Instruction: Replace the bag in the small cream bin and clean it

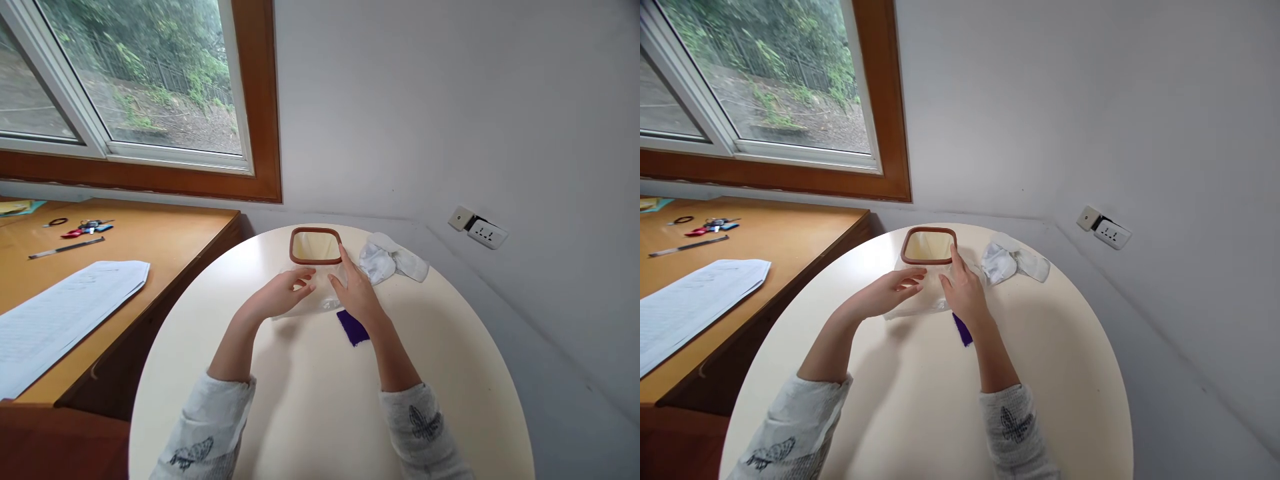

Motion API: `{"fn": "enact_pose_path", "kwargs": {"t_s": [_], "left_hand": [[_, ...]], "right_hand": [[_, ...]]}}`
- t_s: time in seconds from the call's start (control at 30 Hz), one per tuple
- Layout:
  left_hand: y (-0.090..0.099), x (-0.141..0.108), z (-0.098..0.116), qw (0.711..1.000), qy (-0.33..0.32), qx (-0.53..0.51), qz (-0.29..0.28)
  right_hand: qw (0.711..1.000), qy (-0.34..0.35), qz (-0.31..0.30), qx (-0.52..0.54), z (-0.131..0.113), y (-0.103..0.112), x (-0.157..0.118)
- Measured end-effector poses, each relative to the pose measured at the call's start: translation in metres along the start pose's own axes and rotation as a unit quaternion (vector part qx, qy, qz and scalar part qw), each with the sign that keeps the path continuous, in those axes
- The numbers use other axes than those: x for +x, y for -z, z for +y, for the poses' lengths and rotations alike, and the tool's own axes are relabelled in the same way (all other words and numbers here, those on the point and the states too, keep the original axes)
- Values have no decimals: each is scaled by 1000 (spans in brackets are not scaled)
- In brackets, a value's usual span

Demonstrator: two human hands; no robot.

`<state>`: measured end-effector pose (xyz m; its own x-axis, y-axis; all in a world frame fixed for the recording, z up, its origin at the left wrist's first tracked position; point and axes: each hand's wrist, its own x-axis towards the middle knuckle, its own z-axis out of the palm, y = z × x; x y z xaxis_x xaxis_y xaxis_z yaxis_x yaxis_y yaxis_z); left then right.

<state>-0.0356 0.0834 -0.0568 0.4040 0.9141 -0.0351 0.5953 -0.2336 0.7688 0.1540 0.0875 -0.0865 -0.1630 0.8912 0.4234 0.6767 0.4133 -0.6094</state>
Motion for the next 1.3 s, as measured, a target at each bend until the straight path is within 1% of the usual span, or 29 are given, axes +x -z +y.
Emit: {"fn": "enact_pose_path", "kwargs": {"t_s": [0.1,0.2,0.33,0.4,0.47,0.53,0.67,0.77,0.87,0.93,1.0,1.17,1.3], "left_hand": [[-5,6,-7,1000,-3,-20,-1],[-12,14,-13,999,-8,-45,13],[-23,26,-26,996,-6,-68,58],[-28,33,-34,994,1,-69,86],[-34,39,-43,991,6,-65,115],[-40,45,-51,989,4,-58,136],[-54,52,-62,988,-3,-47,148],[-64,56,-66,987,-16,-37,156],[-73,58,-68,984,-38,-27,174],[-79,59,-68,980,-54,-20,192],[-84,59,-68,974,-69,-14,215],[-97,56,-70,961,-94,1,262],[-102,52,-73,955,-103,17,276]], "right_hand": [[1000,-5,15,6,5,9,1],[998,-19,59,22,15,21,2],[992,-24,120,8,30,28,-3],[992,-17,124,-22,37,26,-12],[993,-17,104,-59,42,20,-28],[992,-26,70,-98,48,12,-48],[988,-43,16,-150,59,0,-86],[986,-52,-13,-160,64,-6,-101],[980,-53,-59,-180,66,-10,-107],[974,-51,-94,-198,66,-13,-109],[968,-57,-116,-216,67,-16,-110],[952,-116,-118,-257,72,-15,-107],[934,-195,-107,-279,91,0,-104]]}}
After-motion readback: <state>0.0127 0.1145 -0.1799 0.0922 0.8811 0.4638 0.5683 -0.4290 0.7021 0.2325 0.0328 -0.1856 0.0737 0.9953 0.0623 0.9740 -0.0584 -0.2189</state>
